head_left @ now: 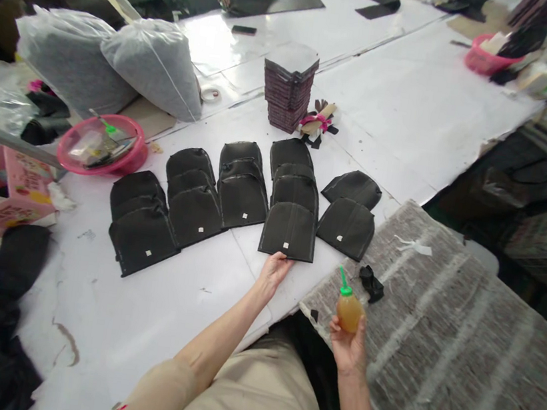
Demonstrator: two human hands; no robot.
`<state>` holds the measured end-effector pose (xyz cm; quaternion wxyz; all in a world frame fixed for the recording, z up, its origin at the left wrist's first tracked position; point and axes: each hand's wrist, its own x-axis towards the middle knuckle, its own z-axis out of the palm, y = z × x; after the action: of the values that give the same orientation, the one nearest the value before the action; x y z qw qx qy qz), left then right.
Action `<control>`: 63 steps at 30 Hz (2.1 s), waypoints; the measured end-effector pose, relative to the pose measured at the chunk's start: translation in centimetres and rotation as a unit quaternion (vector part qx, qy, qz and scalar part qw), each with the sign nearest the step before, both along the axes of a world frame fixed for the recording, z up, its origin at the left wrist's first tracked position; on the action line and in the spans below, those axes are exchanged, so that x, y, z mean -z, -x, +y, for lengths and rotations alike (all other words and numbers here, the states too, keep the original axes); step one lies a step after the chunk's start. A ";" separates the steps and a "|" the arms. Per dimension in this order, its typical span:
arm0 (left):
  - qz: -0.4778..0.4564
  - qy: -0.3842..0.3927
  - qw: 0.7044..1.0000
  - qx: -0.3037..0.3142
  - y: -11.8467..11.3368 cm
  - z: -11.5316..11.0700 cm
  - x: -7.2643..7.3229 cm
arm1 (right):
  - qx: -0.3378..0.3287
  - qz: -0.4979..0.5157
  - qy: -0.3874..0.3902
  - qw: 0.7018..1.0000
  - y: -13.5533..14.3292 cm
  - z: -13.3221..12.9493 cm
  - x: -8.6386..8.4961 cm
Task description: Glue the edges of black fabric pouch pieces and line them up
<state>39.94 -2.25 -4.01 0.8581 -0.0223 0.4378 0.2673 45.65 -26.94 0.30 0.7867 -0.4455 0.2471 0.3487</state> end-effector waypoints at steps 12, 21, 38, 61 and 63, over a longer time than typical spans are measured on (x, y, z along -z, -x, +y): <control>0.016 0.028 0.999 0.030 0.9 0.1 0.9 | 0.013 -0.004 -0.011 1.000 -0.1 0.5 -0.8; -0.021 -0.008 1.000 0.015 0.9 0.8 -0.6 | 0.013 -0.025 -0.013 1.000 -0.7 1.0 -1.7; -0.115 -0.145 0.976 0.112 -1.6 1.1 -3.4 | 0.041 -0.021 -0.002 0.999 -1.0 0.4 -3.2; -0.145 -0.105 0.960 0.216 0.0 -2.4 -3.5 | 0.039 -0.036 0.010 0.999 -0.7 0.5 -3.3; -0.149 -0.098 0.959 0.219 -0.6 -2.9 -3.3 | 0.045 -0.035 0.013 0.998 -0.8 0.2 -3.5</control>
<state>40.49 -5.17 -0.75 0.9491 0.1190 0.2710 0.1081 46.47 -26.75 3.77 0.8041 -0.4558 0.2436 0.2940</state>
